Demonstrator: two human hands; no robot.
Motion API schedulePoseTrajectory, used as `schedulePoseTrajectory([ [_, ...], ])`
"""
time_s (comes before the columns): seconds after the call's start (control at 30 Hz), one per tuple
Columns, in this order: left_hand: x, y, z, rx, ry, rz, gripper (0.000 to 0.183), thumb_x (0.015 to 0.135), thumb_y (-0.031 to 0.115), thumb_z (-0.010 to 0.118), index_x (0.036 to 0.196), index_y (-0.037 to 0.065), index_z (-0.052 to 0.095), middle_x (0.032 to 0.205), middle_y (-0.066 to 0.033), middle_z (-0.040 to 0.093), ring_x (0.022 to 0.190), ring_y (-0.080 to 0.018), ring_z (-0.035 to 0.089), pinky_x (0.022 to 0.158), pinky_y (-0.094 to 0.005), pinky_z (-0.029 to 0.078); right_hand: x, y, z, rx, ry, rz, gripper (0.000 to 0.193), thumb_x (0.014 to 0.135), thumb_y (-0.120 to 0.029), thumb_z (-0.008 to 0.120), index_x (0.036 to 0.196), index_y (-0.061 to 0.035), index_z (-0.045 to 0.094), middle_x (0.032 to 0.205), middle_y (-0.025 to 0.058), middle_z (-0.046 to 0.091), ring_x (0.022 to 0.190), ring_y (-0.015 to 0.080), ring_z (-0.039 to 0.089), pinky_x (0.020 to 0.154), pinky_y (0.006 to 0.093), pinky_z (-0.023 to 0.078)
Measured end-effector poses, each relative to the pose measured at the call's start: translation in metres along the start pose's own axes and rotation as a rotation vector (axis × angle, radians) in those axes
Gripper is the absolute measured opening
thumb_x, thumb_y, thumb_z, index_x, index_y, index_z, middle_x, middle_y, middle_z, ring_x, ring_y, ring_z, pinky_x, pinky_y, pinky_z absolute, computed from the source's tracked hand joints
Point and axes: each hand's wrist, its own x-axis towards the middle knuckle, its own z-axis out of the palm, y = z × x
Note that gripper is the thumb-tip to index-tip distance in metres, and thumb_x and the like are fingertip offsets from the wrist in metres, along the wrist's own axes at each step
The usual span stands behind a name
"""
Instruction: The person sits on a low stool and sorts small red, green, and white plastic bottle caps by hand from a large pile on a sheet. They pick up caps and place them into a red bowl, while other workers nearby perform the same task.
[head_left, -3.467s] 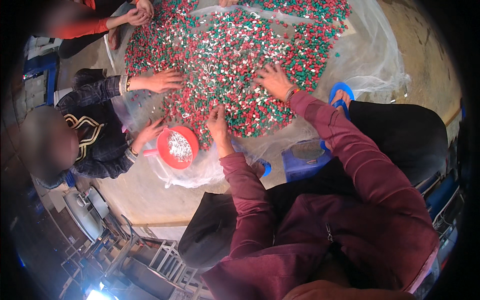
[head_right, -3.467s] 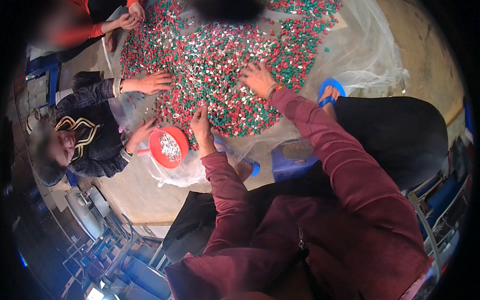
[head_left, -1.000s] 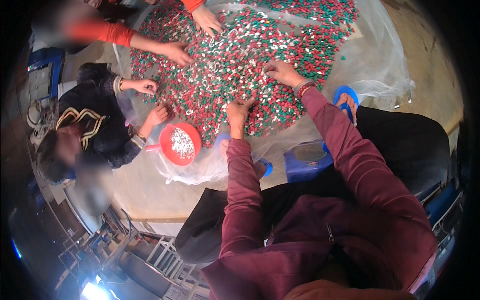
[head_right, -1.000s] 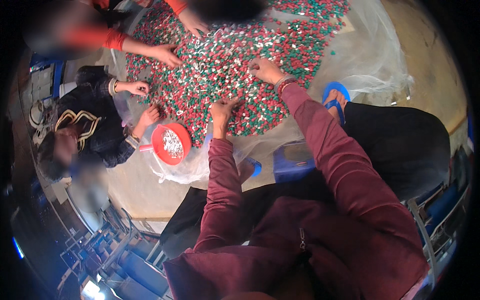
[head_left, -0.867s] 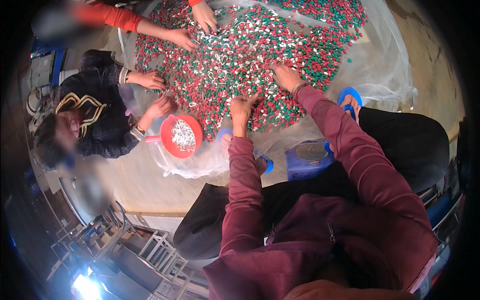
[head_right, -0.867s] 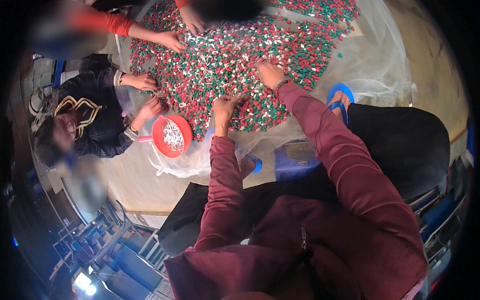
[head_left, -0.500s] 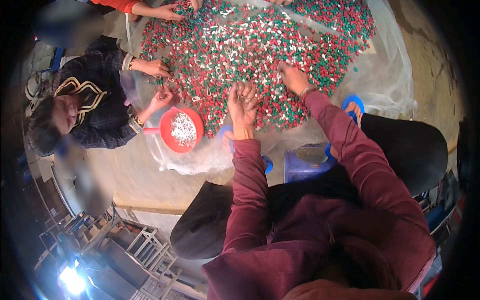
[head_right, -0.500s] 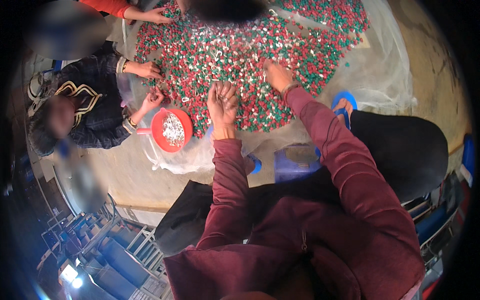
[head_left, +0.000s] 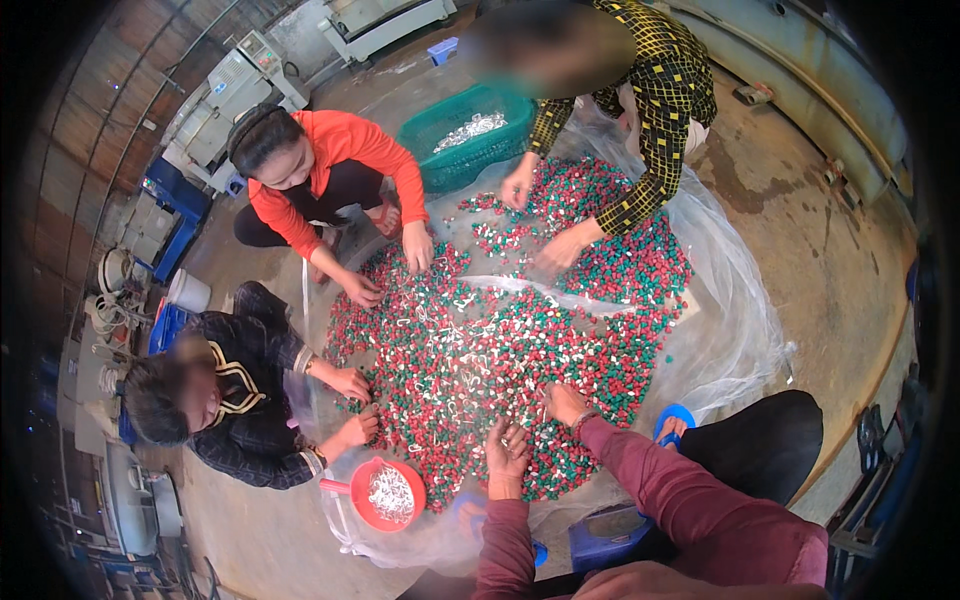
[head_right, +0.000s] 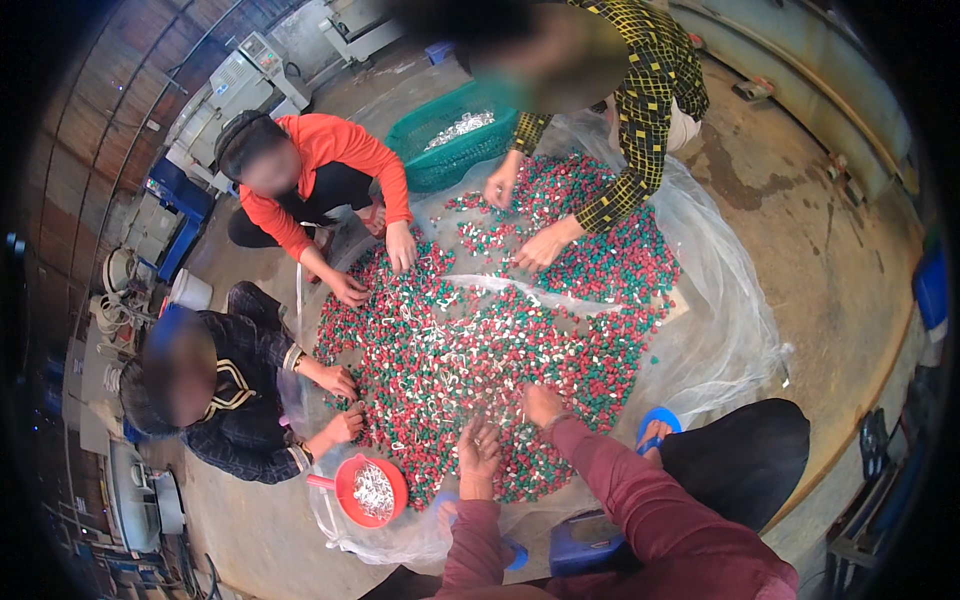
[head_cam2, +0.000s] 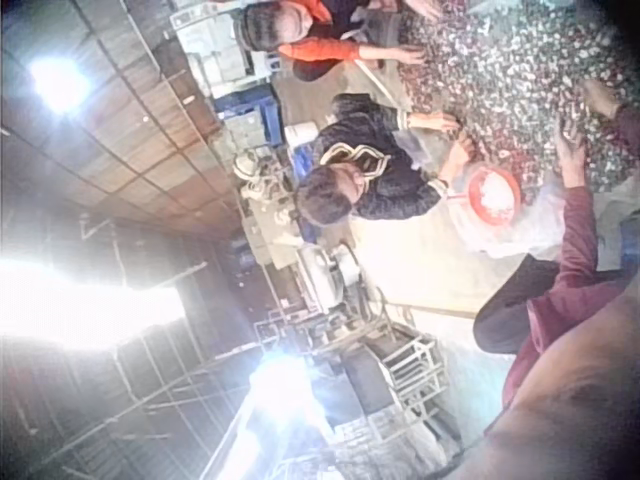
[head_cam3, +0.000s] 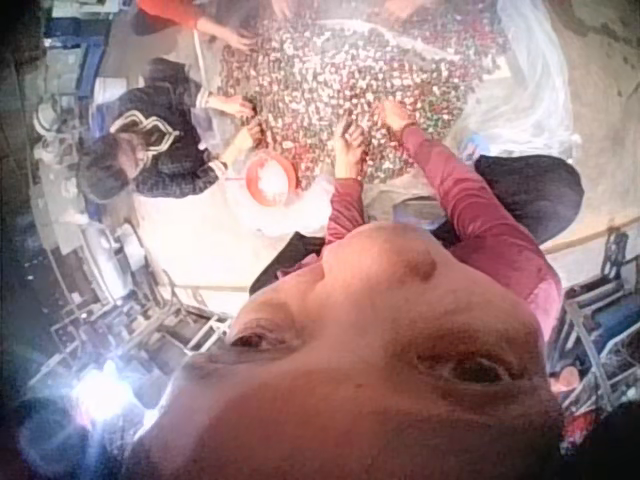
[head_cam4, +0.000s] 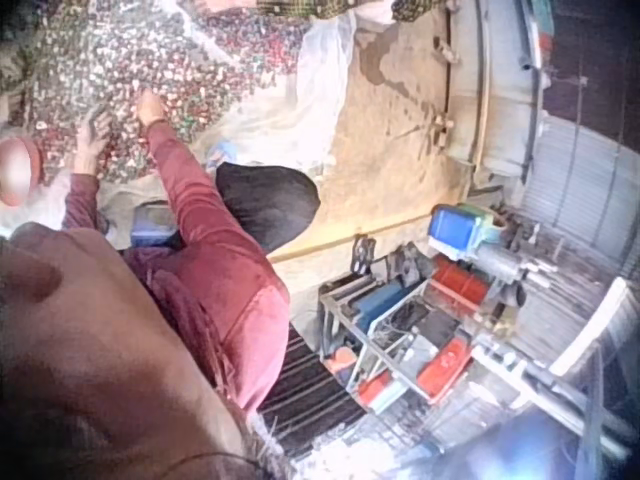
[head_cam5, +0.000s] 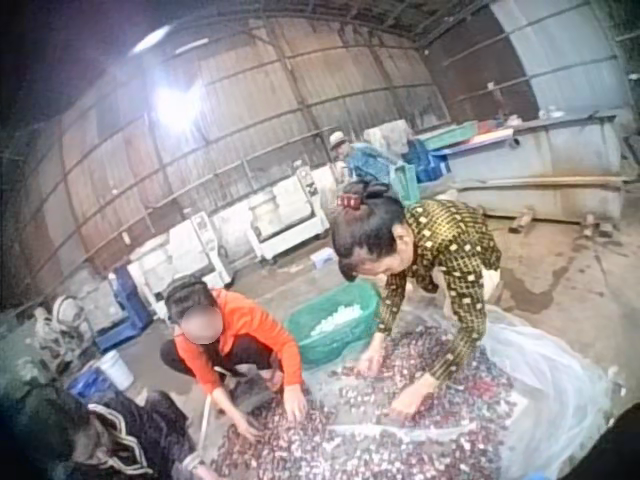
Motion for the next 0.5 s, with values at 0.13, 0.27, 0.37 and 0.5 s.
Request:
schedulePoseTrajectory([
  [0.13, -0.003, -0.002, -0.010, -0.189, 0.018, 0.044, 0.022, 0.085, 0.003, 0.052, 0.107, 0.002, 0.053, 0.072, -0.0024, 0.040, 0.058, -0.0102, 0.035, 0.039, -0.0177, 0.027, 0.006, -0.013, -0.026, 0.674, -0.063, 0.144, 0.021, 0.087, -0.026, 0.055, 0.081, -0.0052, 0.054, 0.064, 0.0080, 0.056, 0.056, 0.0217, 0.055, 0.050, 0.0354, 0.042],
  [0.27, -0.014, 0.001, 0.002, -0.373, -0.146, 0.082, 0.042, 0.073, -0.008, 0.048, 0.114, -0.003, 0.050, 0.083, -0.0091, 0.042, 0.070, -0.0156, 0.039, 0.048, -0.0195, 0.033, 0.008, -0.057, -0.066, 0.963, -0.259, 0.088, 0.023, 0.088, -0.024, 0.053, 0.071, -0.0080, 0.051, 0.058, -0.0011, 0.048, 0.048, 0.0084, 0.045, 0.044, 0.0245, 0.034],
  [0.37, -0.021, 0.003, 0.014, -0.453, -0.254, 0.096, 0.046, 0.067, -0.008, 0.047, 0.113, -0.006, 0.049, 0.091, -0.0122, 0.042, 0.074, -0.0185, 0.039, 0.055, -0.0222, 0.036, 0.001, -0.107, -0.093, 0.575, -0.203, -0.276, 0.025, 0.083, -0.024, 0.054, 0.074, -0.0006, 0.052, 0.061, 0.0085, 0.052, 0.054, 0.0190, 0.052, 0.052, 0.0324, 0.042],
  [0.5, -0.024, 0.004, 0.018, -0.422, -0.277, 0.216, 0.045, 0.074, 0.005, 0.054, 0.117, -0.006, 0.048, 0.103, -0.0181, 0.050, 0.088, -0.0261, 0.049, 0.076, -0.0321, 0.045, -0.030, -0.163, -0.108, 0.176, -0.138, -0.600, 0.021, 0.077, -0.017, 0.055, 0.080, 0.0043, 0.054, 0.072, 0.0230, 0.057, 0.072, 0.0391, 0.061, 0.064, 0.0477, 0.046],
])
